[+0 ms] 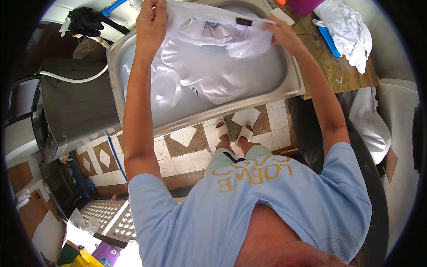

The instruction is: The person washes white clothing by hand in a basin of soapy water, applies a bar of soap to a specific area of a shirt, and places the shirt into a top-loading washing machine.

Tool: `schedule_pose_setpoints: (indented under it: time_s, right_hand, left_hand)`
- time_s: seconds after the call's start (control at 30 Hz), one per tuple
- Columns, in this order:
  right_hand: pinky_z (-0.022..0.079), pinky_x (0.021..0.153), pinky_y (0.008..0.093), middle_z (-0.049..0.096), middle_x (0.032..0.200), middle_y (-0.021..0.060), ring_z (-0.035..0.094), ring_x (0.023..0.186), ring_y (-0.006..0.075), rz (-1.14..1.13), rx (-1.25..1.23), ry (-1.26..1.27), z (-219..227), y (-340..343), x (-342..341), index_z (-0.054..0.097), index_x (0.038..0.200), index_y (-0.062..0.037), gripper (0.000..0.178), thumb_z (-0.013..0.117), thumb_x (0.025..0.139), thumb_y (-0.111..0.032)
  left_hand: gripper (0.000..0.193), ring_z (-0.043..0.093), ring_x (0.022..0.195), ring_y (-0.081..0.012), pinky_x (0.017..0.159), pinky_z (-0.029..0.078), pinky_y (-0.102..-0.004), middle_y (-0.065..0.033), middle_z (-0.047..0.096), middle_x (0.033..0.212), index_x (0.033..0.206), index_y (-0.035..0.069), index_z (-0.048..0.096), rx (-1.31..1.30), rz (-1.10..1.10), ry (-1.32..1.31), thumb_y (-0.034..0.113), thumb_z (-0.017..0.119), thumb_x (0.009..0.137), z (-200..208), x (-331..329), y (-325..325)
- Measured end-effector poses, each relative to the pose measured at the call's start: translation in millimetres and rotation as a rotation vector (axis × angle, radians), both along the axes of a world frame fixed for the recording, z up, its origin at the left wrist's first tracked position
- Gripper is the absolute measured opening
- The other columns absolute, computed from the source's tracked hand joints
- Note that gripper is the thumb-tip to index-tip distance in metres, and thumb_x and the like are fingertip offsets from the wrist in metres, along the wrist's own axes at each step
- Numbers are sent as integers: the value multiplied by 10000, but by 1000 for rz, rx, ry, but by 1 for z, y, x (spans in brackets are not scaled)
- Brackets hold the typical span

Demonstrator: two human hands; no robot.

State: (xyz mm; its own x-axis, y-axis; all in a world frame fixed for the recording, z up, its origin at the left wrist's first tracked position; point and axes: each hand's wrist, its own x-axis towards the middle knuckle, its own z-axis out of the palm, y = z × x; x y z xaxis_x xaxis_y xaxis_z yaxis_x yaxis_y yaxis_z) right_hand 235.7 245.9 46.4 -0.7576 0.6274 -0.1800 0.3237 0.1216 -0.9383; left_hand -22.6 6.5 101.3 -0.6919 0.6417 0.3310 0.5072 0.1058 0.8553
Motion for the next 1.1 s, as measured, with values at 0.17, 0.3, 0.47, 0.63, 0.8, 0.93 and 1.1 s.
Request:
schedule_pose_setpoints:
  time_s: [0.17,0.3,0.47,0.63,0.8,0.93,1.1]
  right_hand:
    - [540,803,377,630,1092,107,651,918,238,-132,-367,568,42,20,7,535,1211,-54,389,506,946,-337]
    - [535,769,333,637,914,70,617,724,174,-40,-731,181,-9,9,8,542,1156,-30,404,520,934,-367]
    - [511,786,300,613,914,42,609,820,136,381,-114,-38,25,24,52,551,1123,-30,312,601,887,-228]
    - [491,798,270,621,837,37,622,821,145,48,-653,329,27,-17,66,600,1029,-40,242,596,913,-252]
    - [514,802,287,641,914,61,636,800,161,353,-519,133,24,-14,76,580,1071,-31,294,498,971,-295]
    - [533,781,315,646,927,70,636,804,158,45,-660,480,71,-1,82,551,1105,15,305,491,974,-253]
    - [547,719,283,664,902,48,647,775,154,190,-294,395,139,4,57,579,1076,16,251,548,943,-195]
  left_hand:
    - [244,562,659,-73,590,460,-239,-5,615,776,939,33,590,319,-136,-685,275,611,922,10,58,13]
    - [313,574,652,-71,549,444,-236,-15,646,798,901,56,648,-104,-138,-994,342,737,811,-62,75,6]
    - [305,604,727,-78,655,479,-235,-20,660,858,1007,29,651,-195,-274,-934,284,692,843,-78,80,-48]
    - [316,640,821,-91,736,506,-235,-32,675,933,1078,34,628,-13,-198,-1169,250,674,852,-65,115,-66]
    - [408,638,940,-122,852,492,-266,-36,662,1084,1224,31,557,97,-277,-1138,234,646,881,-39,130,-68]
    - [512,590,1108,-187,974,460,-332,-95,559,1279,1368,-4,390,326,-306,-941,199,555,928,10,119,-72]
    - [375,567,1105,-170,913,469,-333,-79,589,1220,1239,36,555,211,-425,-678,265,551,941,88,81,-33]
